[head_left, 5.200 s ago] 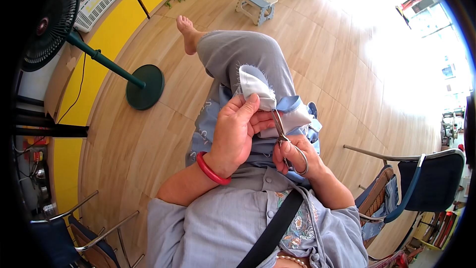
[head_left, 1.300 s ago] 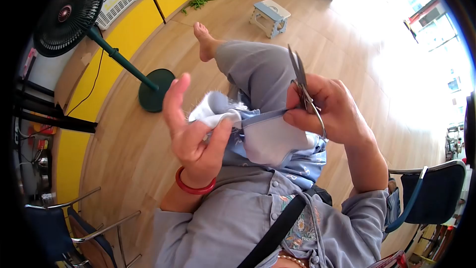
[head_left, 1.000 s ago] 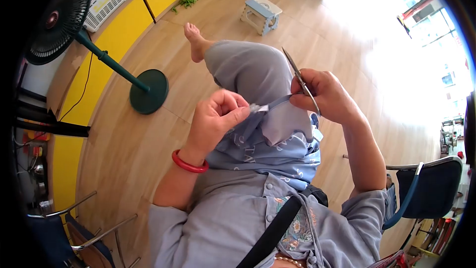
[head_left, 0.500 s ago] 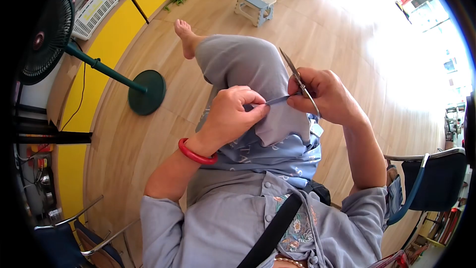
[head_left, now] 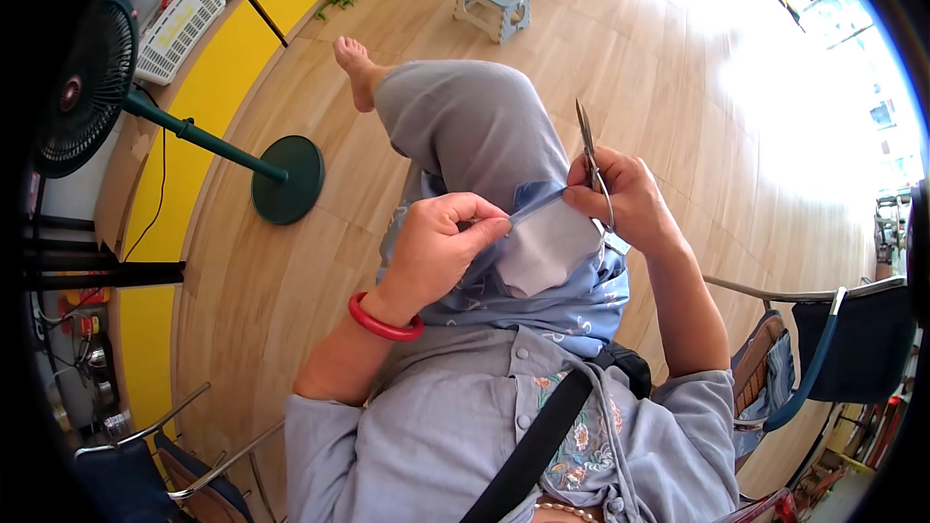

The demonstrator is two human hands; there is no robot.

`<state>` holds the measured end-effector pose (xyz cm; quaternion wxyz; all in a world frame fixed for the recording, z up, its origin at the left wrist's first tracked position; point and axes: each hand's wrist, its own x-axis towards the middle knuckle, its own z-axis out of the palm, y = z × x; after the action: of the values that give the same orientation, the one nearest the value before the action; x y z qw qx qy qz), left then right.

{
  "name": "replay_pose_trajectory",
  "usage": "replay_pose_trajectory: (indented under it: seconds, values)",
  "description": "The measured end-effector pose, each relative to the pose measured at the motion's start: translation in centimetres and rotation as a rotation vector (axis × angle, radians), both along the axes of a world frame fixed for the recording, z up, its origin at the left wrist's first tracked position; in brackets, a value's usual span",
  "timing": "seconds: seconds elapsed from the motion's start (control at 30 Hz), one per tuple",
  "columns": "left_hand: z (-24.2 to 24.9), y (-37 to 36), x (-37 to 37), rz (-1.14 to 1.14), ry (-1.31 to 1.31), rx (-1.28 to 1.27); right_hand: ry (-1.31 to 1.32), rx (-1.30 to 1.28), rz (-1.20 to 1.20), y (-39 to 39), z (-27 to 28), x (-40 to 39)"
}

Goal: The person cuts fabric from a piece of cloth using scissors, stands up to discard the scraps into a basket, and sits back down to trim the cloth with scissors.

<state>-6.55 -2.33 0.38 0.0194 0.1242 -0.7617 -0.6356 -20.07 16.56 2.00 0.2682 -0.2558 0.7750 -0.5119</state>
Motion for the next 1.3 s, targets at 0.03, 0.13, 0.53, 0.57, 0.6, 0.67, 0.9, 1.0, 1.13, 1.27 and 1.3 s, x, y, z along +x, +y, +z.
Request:
replay_pose_trajectory:
  seconds: [0.03, 0.13, 0.53, 0.57, 0.6, 0.67, 0.9, 1.0, 1.13, 1.27, 1.3]
  values:
    - [-0.2, 0.1, 0.2, 0.0, -0.048, 0.072, -0.036, 0.038, -0.013, 0.1, -0.3, 0.2]
    - [-0.4, 0.3, 0.5, -0.061, -0.084, 0.205, -0.066, 0.105, -0.044, 0.3, -0.6, 0.6]
    - [-0.7, 0.7, 1.0, -0.021, -0.07, 0.294, -0.441, -0.269, 0.261, 4.3, 1.2, 5.0]
    - [-0.6, 0.8, 1.0, -0.022, -0.069, 0.296, -0.498, -0.196, 0.295, 4.2, 1.1, 5.8]
    - [-0.6, 0.8, 1.1, -0.017, -0.06, 0.278, -0.553, -0.123, 0.331, 3.9, 1.0, 6.4]
    - [-0.5, 0.9, 1.2, -0.008, -0.047, 0.26, -0.589, -0.065, 0.313, 3.3, 1.2, 7.0]
    - [-0.1, 0.8, 1.4, -0.005, -0.039, 0.216, -0.606, -0.035, 0.339, 3.0, 0.2, 7.3]
    - [-0.2, 0.9, 1.4, -0.006, -0.037, 0.207, -0.601, -0.002, 0.334, 2.8, 0.3, 7.3]
    - [-0.3, 0.8, 1.4, -0.007, -0.042, 0.199, -0.613, 0.0, 0.317, 2.7, 0.4, 7.3]
    - [-0.4, 0.8, 1.3, -0.007, -0.037, 0.211, -0.61, 0.002, 0.32, 2.8, -0.2, 7.4]
    - [-0.4, 0.9, 1.3, -0.009, -0.039, 0.202, -0.609, 0.001, 0.32, 2.9, -0.2, 7.4]
